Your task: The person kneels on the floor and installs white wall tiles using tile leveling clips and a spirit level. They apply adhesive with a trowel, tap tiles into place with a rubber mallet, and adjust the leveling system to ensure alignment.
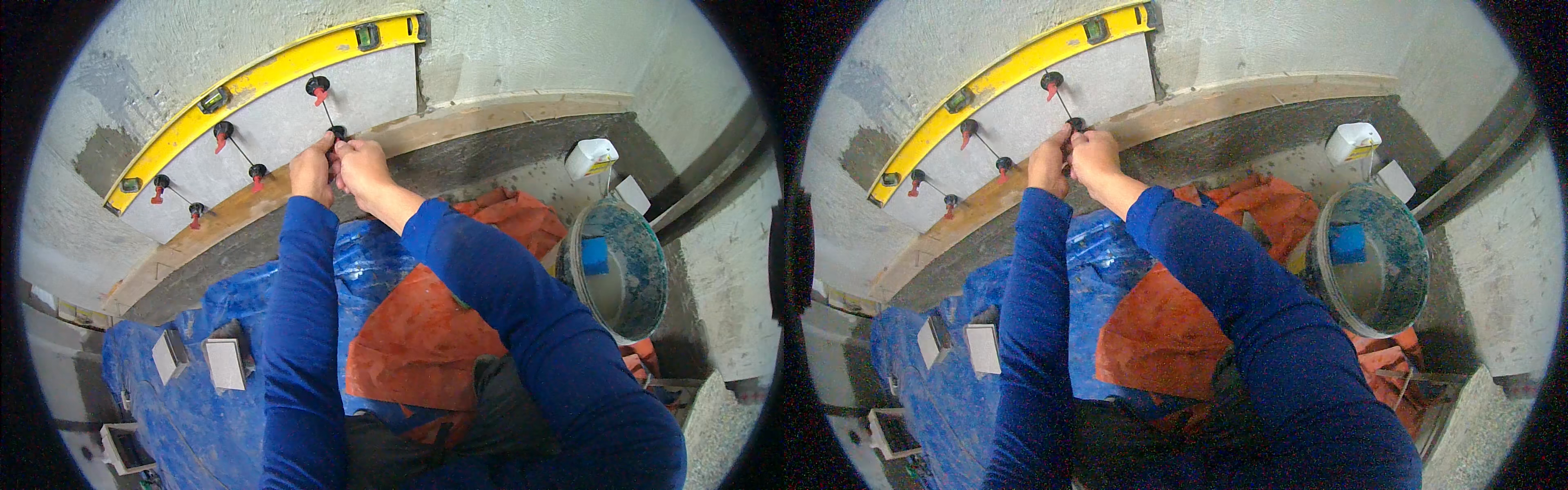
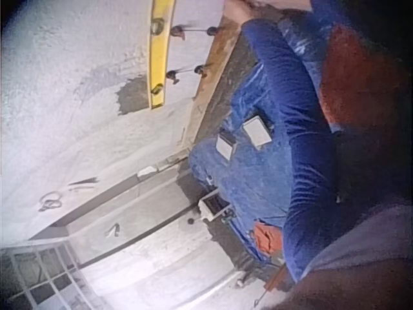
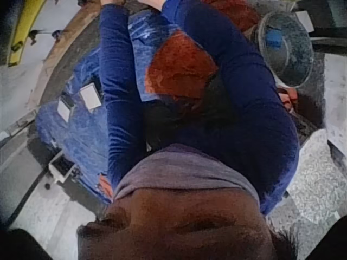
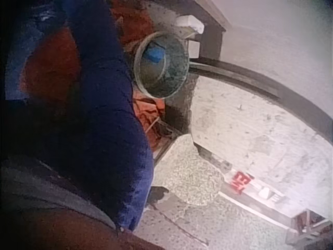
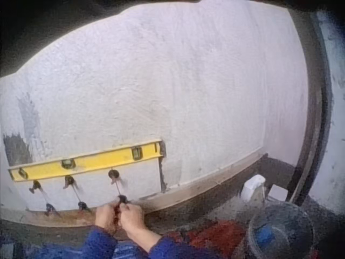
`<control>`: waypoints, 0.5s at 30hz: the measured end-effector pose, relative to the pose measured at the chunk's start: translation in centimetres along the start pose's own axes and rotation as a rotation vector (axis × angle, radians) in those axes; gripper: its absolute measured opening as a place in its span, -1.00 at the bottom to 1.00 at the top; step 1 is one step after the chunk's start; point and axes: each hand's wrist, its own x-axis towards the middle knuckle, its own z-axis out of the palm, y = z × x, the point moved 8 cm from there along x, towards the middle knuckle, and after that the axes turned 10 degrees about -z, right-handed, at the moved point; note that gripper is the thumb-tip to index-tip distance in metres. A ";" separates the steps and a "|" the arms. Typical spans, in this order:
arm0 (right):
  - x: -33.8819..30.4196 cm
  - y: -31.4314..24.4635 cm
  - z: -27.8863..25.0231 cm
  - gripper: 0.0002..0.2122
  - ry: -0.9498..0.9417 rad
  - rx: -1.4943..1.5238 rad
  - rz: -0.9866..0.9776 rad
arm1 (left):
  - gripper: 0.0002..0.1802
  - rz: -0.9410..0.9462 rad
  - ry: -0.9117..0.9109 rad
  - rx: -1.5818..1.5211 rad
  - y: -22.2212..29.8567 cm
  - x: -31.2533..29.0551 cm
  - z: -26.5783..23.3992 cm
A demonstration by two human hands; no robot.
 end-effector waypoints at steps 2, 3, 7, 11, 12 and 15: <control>0.2 -0.1 0.4 -0.71 -0.042 0.051 -0.017 | -0.77 -0.004 -0.032 0.016 0.1 0.2 0.0; 0.3 0.0 0.3 -0.71 -0.038 0.038 0.001 | -0.77 -0.032 -0.038 0.029 -0.1 0.3 0.0; 0.3 -0.1 0.7 -0.76 -0.074 0.147 0.038 | -0.72 -0.119 -0.166 -0.023 -0.4 0.6 0.7; 0.0 -0.6 0.7 -0.80 -0.060 0.148 0.056 | -0.67 -0.280 -0.454 -0.222 -1.0 0.5 2.4; -0.2 -0.5 0.7 -0.80 -0.048 0.137 0.074 | -0.66 -0.325 -0.481 -0.264 -1.2 0.5 2.5; -0.1 -0.8 0.6 -0.79 -0.021 0.130 0.019 | -0.73 -0.398 -0.452 -0.387 -1.8 1.0 2.7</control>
